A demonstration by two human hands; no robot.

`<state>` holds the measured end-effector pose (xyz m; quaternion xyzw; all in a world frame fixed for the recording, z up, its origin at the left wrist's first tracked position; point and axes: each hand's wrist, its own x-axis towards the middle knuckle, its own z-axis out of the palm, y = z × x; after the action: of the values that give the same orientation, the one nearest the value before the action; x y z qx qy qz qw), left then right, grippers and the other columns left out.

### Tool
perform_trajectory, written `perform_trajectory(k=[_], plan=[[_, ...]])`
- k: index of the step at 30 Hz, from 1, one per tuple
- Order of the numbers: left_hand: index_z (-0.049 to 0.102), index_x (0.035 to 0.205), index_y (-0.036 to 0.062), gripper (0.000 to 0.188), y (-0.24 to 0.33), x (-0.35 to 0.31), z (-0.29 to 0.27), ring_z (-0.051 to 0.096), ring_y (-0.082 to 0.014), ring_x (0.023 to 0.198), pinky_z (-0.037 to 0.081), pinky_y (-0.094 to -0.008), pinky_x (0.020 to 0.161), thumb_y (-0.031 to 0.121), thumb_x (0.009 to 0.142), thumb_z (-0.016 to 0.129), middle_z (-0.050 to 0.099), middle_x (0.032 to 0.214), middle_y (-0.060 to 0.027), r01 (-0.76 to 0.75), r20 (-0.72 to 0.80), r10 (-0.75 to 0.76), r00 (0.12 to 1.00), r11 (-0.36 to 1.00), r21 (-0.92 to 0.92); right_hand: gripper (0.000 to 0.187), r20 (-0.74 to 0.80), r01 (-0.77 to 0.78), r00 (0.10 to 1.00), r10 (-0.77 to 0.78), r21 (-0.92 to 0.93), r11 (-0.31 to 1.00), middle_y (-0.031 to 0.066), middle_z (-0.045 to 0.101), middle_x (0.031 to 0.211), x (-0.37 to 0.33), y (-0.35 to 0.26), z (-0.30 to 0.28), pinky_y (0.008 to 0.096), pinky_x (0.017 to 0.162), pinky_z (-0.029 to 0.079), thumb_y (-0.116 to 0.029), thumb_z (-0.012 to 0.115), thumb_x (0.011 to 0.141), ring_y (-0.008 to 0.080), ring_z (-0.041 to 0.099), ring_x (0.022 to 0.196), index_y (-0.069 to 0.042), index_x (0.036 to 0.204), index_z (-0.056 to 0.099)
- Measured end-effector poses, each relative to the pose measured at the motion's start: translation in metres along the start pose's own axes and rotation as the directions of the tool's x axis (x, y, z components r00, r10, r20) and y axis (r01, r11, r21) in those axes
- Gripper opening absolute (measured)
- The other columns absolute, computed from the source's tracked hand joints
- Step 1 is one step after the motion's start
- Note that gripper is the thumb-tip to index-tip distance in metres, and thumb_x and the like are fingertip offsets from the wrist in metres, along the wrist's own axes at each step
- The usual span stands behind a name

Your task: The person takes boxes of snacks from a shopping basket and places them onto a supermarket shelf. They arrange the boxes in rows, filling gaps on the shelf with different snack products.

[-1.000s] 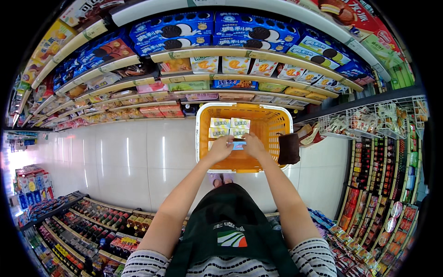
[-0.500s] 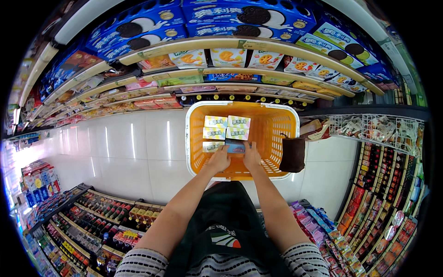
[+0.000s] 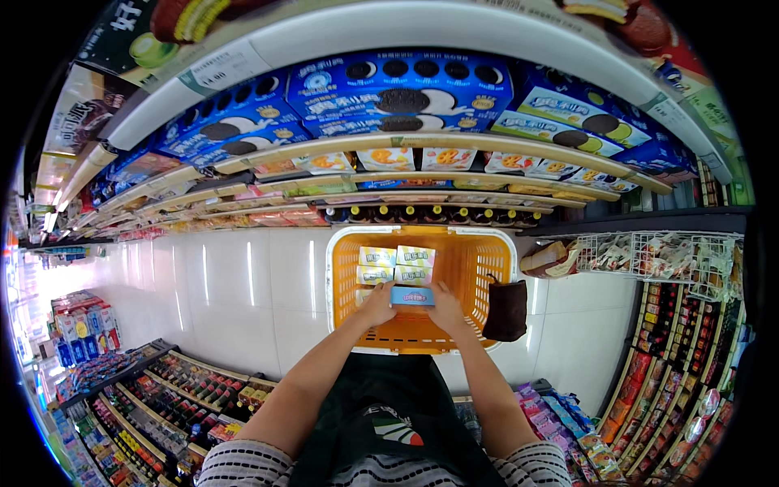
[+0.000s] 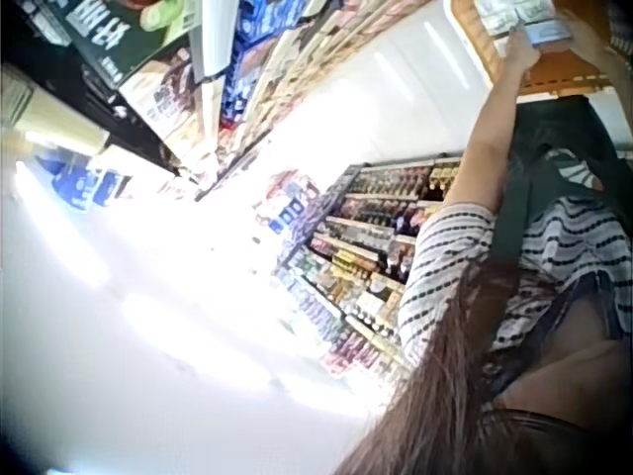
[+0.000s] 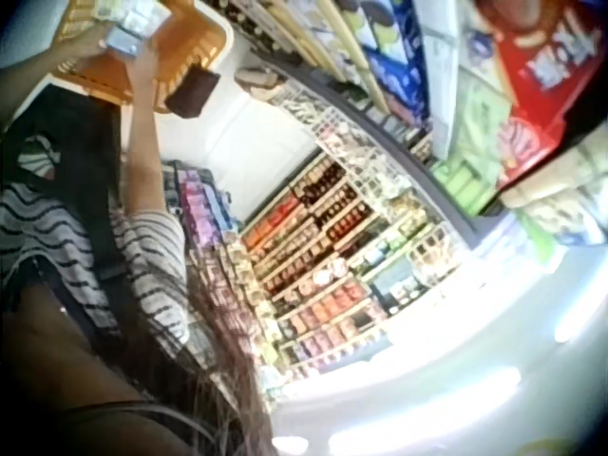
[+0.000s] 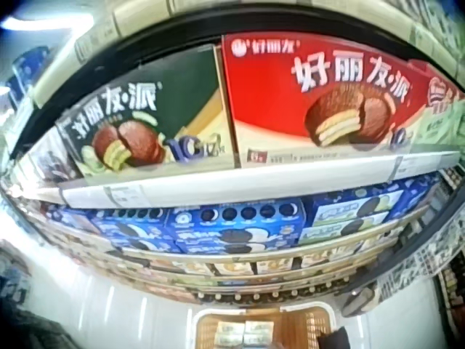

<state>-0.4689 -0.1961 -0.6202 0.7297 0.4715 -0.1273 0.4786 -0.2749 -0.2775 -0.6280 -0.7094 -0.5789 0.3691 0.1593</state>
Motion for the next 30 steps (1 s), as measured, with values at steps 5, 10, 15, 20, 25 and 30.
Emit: perform_trajectory(k=[5, 10, 15, 20, 25, 30], plan=[[0.047, 0.125, -0.0021, 0.069, 0.031, -0.024, -0.056, 0.056, -0.0393, 0.108, 0.046, -0.0414, 0.092, 0.030, 0.071, 0.076, 0.056, 0.116, -0.0263, -0.094, -0.064, 0.084, 0.994, 0.981, -0.172, 0.052, -0.027, 0.127, 0.992, -0.124, 0.201, 0.971, 0.0151, 0.060, 0.107, -0.006, -0.048, -0.085, 0.0405, 0.081, 0.049, -0.021, 0.076, 0.074, 0.0349, 0.060, 0.096, -0.006, 0.117, 0.051], [0.052, 0.119, -0.0025, 0.064, 0.096, -0.078, -0.148, 0.063, -0.0370, 0.098, 0.050, -0.0392, 0.084, 0.036, 0.074, 0.075, 0.064, 0.106, -0.0236, -0.384, -0.299, 0.328, 0.896, 0.911, -0.151, 0.047, -0.112, 0.050, 0.994, -0.009, 0.364, 0.930, 0.0098, 0.062, 0.099, -0.016, -0.153, -0.192, 0.0319, 0.075, 0.051, -0.014, 0.076, 0.075, 0.0187, 0.061, 0.085, -0.005, 0.115, 0.053], [0.051, 0.115, -0.0049, 0.054, 0.196, -0.169, -0.267, 0.066, -0.0323, 0.095, 0.053, -0.0387, 0.076, 0.030, 0.080, 0.073, 0.065, 0.100, -0.0242, -0.667, -0.532, 0.608, 0.589, 0.738, 0.104, 0.050, -0.495, 0.504, 0.779, -0.385, 0.129, 0.854, 0.0120, 0.061, 0.106, -0.041, -0.261, -0.300, 0.0295, 0.076, 0.050, -0.010, 0.074, 0.076, 0.0190, 0.062, 0.094, -0.006, 0.120, 0.051], [0.049, 0.117, -0.0056, 0.050, 0.268, -0.246, -0.349, 0.065, -0.0248, 0.091, 0.056, -0.0331, 0.072, 0.018, 0.079, 0.074, 0.063, 0.102, -0.0192, -0.800, -0.656, 0.714, 0.244, 0.531, 0.279, 0.047, -0.638, 0.654, 0.560, -0.529, -0.052, 0.755, 0.0093, 0.061, 0.109, -0.077, -0.362, -0.391, 0.0323, 0.081, 0.050, -0.013, 0.073, 0.078, 0.0188, 0.060, 0.097, -0.007, 0.119, 0.052], [0.049, 0.121, -0.0030, 0.046, 0.327, -0.285, -0.420, 0.061, -0.0242, 0.106, 0.055, -0.0340, 0.077, 0.012, 0.082, 0.070, 0.061, 0.113, -0.0164, -0.774, -0.652, 0.754, -0.086, 0.361, 0.520, 0.040, -0.597, 0.539, 0.094, -0.797, -0.642, 0.545, 0.0132, 0.059, 0.111, -0.089, -0.431, -0.462, 0.0335, 0.084, 0.050, -0.013, 0.065, 0.082, 0.0258, 0.060, 0.099, -0.006, 0.120, 0.053], [0.049, 0.118, -0.0024, 0.048, 0.385, -0.248, -0.470, 0.061, -0.0335, 0.099, 0.052, -0.0378, 0.079, 0.019, 0.081, 0.072, 0.057, 0.107, -0.0220, -0.685, -0.648, 0.688, -0.328, 0.300, 0.664, 0.033, -0.555, 0.243, -0.126, -0.822, -0.821, 0.517, 0.0144, 0.055, 0.111, -0.060, -0.456, -0.513, 0.0374, 0.083, 0.050, -0.005, 0.057, 0.084, 0.0317, 0.060, 0.096, -0.007, 0.117, 0.057]])
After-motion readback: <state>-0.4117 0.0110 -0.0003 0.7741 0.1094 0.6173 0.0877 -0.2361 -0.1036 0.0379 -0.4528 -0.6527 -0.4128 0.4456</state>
